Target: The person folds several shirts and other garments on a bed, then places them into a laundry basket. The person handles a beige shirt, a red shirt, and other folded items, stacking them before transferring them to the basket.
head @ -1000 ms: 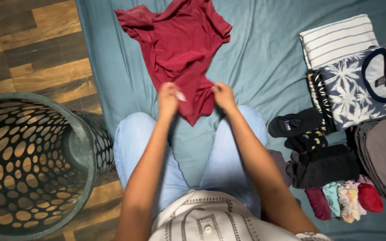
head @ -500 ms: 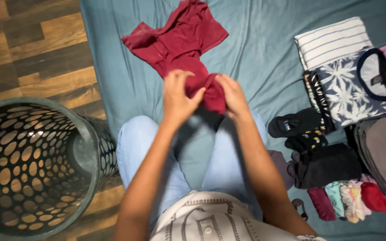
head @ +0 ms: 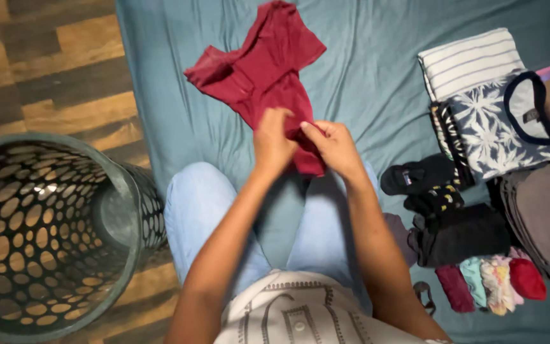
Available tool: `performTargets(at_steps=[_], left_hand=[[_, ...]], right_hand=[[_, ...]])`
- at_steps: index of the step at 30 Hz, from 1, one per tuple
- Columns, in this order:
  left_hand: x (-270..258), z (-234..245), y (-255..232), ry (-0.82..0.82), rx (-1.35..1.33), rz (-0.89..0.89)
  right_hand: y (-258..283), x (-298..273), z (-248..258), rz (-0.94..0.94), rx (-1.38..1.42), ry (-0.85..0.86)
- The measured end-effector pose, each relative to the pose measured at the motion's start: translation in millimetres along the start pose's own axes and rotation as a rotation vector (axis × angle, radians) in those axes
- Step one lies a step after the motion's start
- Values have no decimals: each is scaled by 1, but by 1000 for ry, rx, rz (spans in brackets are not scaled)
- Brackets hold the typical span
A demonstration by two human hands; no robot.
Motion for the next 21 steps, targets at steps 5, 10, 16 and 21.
performTargets(at_steps=[5, 10, 16, 21], left_hand=[[49, 37, 106, -376, -95, 169], [80, 81, 139, -182, -849, 530], [63, 69, 18, -1, -529, 206], [61, 94, 13, 205, 293, 167]], right_hand=[[26, 4, 41, 29, -375, 63], [34, 15, 68, 197, -812, -257], [3, 39, -37, 732, -745, -55], [-18, 73, 3, 257, 18, -205]])
Point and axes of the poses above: each hand's wrist, its own x-axis towards the middle knuckle, its own z-axis out of the back of the hand, y = z × x, the point moved 4 cm from there along x, towards the middle knuckle, and after that the axes turned 11 degrees about z, right-handed, at the moved point
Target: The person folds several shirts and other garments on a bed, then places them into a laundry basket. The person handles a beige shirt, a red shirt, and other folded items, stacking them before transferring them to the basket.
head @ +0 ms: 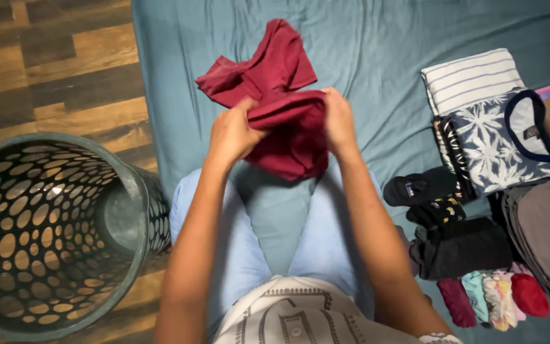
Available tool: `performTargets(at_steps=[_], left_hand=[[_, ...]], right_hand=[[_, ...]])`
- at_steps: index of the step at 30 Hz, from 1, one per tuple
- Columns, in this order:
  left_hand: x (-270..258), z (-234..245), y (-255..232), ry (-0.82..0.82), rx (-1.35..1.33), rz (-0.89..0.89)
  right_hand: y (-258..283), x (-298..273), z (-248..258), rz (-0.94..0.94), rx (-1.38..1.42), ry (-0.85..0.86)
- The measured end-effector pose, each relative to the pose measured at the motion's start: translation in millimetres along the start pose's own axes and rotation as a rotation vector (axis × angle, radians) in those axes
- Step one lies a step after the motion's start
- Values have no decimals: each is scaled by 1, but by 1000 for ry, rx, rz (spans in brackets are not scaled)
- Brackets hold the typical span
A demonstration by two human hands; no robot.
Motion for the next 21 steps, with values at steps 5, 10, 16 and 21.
performTargets(at_steps=[5, 10, 16, 21], left_hand=[[16, -11, 30, 141, -745, -42], [12, -40, 35, 404, -489, -182], [20, -36, 36, 246, -635, -188], [14, -54, 27, 607, -483, -156]], right_hand=[[-4, -8, -4, 226, -559, 537], [-20, -5, 8, -90, 224, 169], [-20, -24, 10, -162, 79, 578], [-21, -21, 26, -121, -297, 308]])
Point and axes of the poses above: each hand's wrist, its own x-axis towards the middle knuckle, its own z-axis out of the back of the hand, y = z × x, the point moved 4 cm from there along x, towards the middle knuckle, and after that the axes turned 11 degrees about z, right-handed, at the moved point
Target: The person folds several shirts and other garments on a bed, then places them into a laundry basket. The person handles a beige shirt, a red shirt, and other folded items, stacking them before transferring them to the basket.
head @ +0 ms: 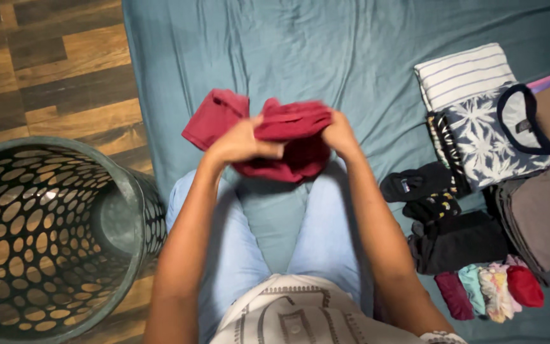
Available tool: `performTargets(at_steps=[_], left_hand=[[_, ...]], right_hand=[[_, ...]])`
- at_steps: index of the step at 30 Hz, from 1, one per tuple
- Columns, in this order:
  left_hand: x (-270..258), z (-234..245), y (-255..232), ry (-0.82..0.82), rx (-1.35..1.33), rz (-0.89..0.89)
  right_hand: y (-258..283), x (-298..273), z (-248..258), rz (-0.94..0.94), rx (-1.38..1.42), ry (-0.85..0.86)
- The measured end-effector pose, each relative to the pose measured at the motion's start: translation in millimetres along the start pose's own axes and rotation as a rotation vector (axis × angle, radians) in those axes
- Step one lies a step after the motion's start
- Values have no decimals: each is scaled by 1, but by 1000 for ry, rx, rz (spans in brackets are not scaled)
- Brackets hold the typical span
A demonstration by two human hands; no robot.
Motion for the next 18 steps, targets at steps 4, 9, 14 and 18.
performTargets(at_steps=[4, 9, 14, 18], left_hand=[[-11, 15, -6, -307, 198, 162], [-14, -6, -20, 111, -475, 152], [-20, 7, -25, -356, 16, 34], [-6, -7, -3, -132, -779, 184]], right_hand=[[-2, -1, -6, -95, 208, 184], [6, 0, 2, -96, 96, -156], [29, -8, -8, -197, 490, 233], [23, -7, -1, -278, 56, -48]])
Point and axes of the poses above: each hand's wrist, its own x-axis towards the middle knuckle, its own z-axis out of the back of the hand, y = z × x, the point moved 4 cm from there along x, towards the middle knuckle, and after that the axes turned 11 degrees about z, right-handed, at the moved point
